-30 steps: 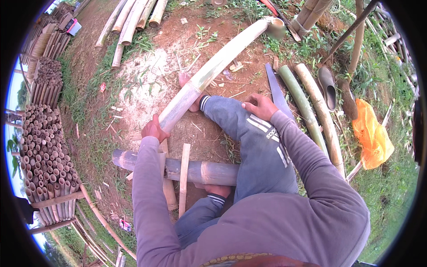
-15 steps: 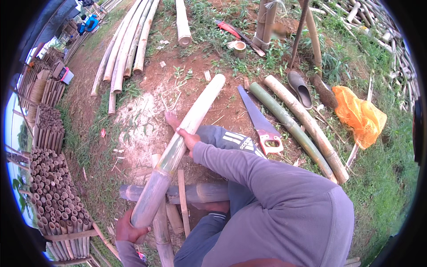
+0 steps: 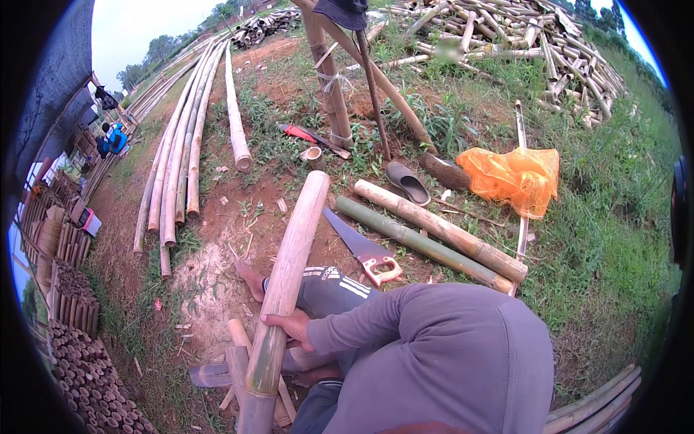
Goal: The person sits on the ground and uses a hand saw to cut long bamboo poles into shorter sections. They position each pole on a support, saw through it, and then move the cut pieces aside.
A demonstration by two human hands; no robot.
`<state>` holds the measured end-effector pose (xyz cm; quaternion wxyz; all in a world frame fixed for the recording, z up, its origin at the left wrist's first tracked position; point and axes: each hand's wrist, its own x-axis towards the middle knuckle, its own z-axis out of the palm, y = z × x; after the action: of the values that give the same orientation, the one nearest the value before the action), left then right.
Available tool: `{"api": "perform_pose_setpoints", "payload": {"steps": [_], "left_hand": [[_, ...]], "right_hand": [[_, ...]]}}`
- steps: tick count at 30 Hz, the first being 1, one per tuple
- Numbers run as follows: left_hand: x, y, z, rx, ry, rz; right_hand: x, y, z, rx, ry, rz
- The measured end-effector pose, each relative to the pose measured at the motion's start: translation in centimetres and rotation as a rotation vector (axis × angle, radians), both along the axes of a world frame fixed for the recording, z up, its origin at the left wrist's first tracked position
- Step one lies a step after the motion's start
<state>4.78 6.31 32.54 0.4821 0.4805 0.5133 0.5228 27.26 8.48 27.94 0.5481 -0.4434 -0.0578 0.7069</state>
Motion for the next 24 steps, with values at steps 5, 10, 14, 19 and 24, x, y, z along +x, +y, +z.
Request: {"api": "perform_pose_setpoints", "payload": {"steps": [5,10,14,19,24], "left_hand": [[10.4,-1.8,9.2,0.398,-0.384,-0.424],[35.8,-1.6,29.6,1.563,0.347,-0.624],[29.1,-0.2,25.2,1.484,0.299,-0.928],[11.6,13.5,14.4,0.814,1.312,-0.639],[-5.5,22.5,8.1,0.331,1.230,-0.400]], "right_hand": [[32.1,-9.2,23.4,0.457,-0.542,-0.628],[51.9,-39.8,31.4,0.194,-1.567,-1.723],[48.8,-49.2,8.9,-0.681,-1.739,-1.641],[28.3,-33.1,-17.1,-0.416,-1.733,0.109],[26.8,-28.5,-17.7,0.038,-1.585,0.567]]}}
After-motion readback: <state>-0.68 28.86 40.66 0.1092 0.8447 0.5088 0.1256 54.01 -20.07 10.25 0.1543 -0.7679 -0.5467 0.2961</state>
